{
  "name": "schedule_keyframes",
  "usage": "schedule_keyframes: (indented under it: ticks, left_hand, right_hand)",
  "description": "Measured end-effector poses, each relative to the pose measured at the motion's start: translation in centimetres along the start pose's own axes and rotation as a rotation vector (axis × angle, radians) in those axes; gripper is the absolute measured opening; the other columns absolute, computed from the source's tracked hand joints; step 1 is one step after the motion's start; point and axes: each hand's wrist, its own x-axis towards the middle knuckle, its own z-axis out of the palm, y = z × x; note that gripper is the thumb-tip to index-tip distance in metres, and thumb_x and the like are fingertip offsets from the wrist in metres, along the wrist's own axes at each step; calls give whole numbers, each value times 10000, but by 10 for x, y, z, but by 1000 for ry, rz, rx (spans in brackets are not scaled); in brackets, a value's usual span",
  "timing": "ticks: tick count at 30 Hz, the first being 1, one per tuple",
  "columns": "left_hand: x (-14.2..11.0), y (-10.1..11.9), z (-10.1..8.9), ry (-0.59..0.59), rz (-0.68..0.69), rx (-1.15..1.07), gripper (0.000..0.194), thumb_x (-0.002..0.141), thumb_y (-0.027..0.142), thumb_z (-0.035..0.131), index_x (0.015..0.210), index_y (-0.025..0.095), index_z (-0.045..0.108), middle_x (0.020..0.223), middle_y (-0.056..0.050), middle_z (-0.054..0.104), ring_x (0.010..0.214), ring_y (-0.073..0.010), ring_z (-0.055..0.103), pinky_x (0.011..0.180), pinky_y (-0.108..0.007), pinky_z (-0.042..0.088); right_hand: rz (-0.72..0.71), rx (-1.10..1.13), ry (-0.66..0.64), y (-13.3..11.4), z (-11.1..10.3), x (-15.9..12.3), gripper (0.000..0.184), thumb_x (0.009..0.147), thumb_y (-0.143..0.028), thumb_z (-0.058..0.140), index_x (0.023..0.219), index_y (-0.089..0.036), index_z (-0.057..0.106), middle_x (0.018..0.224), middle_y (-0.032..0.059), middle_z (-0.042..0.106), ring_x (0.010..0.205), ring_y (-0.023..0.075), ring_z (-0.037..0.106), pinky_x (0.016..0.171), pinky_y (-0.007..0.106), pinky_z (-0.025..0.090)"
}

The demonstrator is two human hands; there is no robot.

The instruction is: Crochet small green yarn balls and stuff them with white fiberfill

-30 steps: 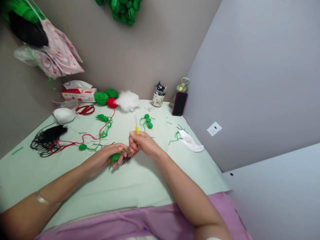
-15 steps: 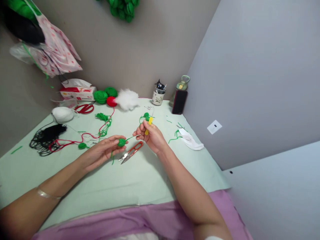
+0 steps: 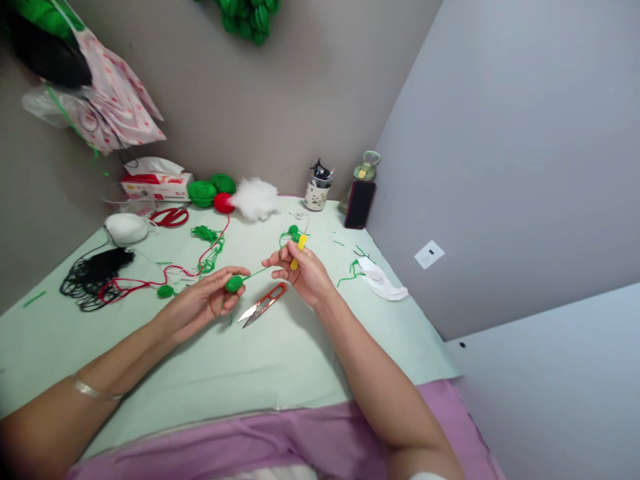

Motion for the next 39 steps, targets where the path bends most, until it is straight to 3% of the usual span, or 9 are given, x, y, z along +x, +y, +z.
schedule_keyframes:
  ticks: [6, 11, 15, 18, 21, 24, 33, 39]
  left_hand:
    - [2, -2, -1, 10, -32, -4, 221, 957, 262, 659, 1107, 124, 745, 923, -85, 711, 685, -115, 653, 602, -193, 557]
    - [1, -1, -1, 25, -43, 12, 288, 970, 364, 647, 992, 99, 758, 685, -8, 632, 456, -60, 529, 408, -147, 429]
    - [1, 0, 0, 44, -74, 0, 417, 1011, 432, 555, 904, 81, 752, 574, 5, 574, 404, -72, 509, 361, -155, 398]
    - [3, -2, -2, 79, -64, -27, 365, 1040, 337, 507, 959, 79, 752, 709, -58, 697, 500, -95, 613, 443, -169, 498]
    - [6, -4, -6, 129, -29, -56, 269, 1031, 200, 500, 979, 105, 746, 958, -118, 787, 722, -142, 742, 671, -220, 615]
    - [8, -4, -7, 160, -16, -69, 280, 1025, 165, 484, 1017, 94, 755, 1102, -157, 792, 909, -198, 778, 835, -277, 629]
    - [6, 0, -7, 194, -12, -71, 267, 1001, 167, 527, 1034, 77, 777, 1097, -168, 798, 894, -197, 779, 819, -275, 633]
    - [4, 2, -7, 197, -8, -60, 205, 965, 171, 593, 1002, 87, 778, 1035, -154, 799, 844, -190, 772, 769, -268, 633]
  right_hand:
    - [0, 6, 30, 1, -3, 2, 365, 919, -450, 708, 698, -176, 611, 738, 6, 700, 815, 152, 757, 584, 178, 608]
    - [13, -23, 54, 0, -2, 2, 369, 915, -459, 705, 689, -184, 610, 731, 9, 708, 837, 159, 757, 577, 177, 599]
    - [-22, -171, 118, 2, -5, 4, 404, 890, -528, 703, 692, -190, 602, 851, 52, 759, 926, 183, 746, 621, 199, 601]
    - [-72, -276, 206, 5, -13, 7, 424, 861, -556, 718, 686, -185, 609, 938, 75, 774, 956, 185, 730, 667, 216, 609]
    - [-86, -318, 277, 6, -25, 11, 425, 837, -564, 740, 692, -184, 621, 919, 74, 769, 940, 188, 729, 648, 215, 602]
    - [-87, -350, 330, 4, -39, 16, 420, 842, -561, 737, 701, -182, 622, 885, 80, 768, 905, 196, 737, 622, 223, 601]
    - [-166, -431, 518, -14, -82, 24, 366, 918, -464, 681, 692, -186, 610, 845, 81, 768, 820, 170, 735, 582, 218, 600]
    - [-276, -511, 621, -20, -98, 25, 417, 840, -569, 726, 719, -192, 598, 824, 68, 737, 806, 181, 720, 577, 250, 605]
